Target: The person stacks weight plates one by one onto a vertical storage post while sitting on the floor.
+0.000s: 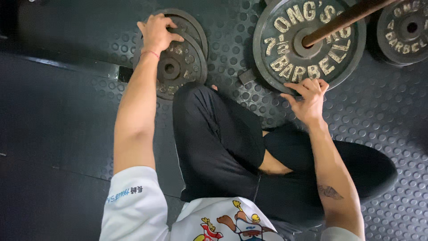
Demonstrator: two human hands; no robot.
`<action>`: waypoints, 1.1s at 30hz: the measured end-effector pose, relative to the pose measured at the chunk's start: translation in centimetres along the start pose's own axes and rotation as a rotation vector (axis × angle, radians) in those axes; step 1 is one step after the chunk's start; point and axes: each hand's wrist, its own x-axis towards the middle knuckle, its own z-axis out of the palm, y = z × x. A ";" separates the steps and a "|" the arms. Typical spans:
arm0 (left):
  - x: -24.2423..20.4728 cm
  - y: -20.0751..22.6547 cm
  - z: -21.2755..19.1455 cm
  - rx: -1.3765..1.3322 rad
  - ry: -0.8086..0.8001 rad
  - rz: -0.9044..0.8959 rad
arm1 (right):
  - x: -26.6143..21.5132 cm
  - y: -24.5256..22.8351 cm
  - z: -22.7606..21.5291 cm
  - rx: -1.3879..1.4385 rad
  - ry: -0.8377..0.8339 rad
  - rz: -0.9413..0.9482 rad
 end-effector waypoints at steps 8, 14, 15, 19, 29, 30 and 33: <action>-4.4 0.3 -3.3 0.093 0.121 0.186 | -0.2 0.0 -0.1 0.002 0.009 -0.036; -5.5 3.7 -7.7 -0.131 -0.220 -0.069 | -0.2 -0.1 -0.2 0.020 0.029 -0.046; -6.0 4.4 -9.1 -0.190 -0.309 -0.139 | -0.3 -0.3 -0.2 0.051 0.047 -0.046; -7.5 2.8 -11.1 -0.065 -0.267 -0.078 | -0.3 -0.5 -0.5 0.073 0.047 -0.048; -13.8 8.2 -19.6 0.179 -0.408 -0.001 | 0.0 -0.7 -0.7 0.102 0.084 -0.083; -13.9 9.2 -19.5 0.238 -0.469 0.002 | 0.5 -0.6 -1.5 0.102 0.113 -0.166; -15.9 8.7 -19.3 0.090 -0.470 -0.046 | -0.3 -1.2 -1.2 0.169 0.062 -0.007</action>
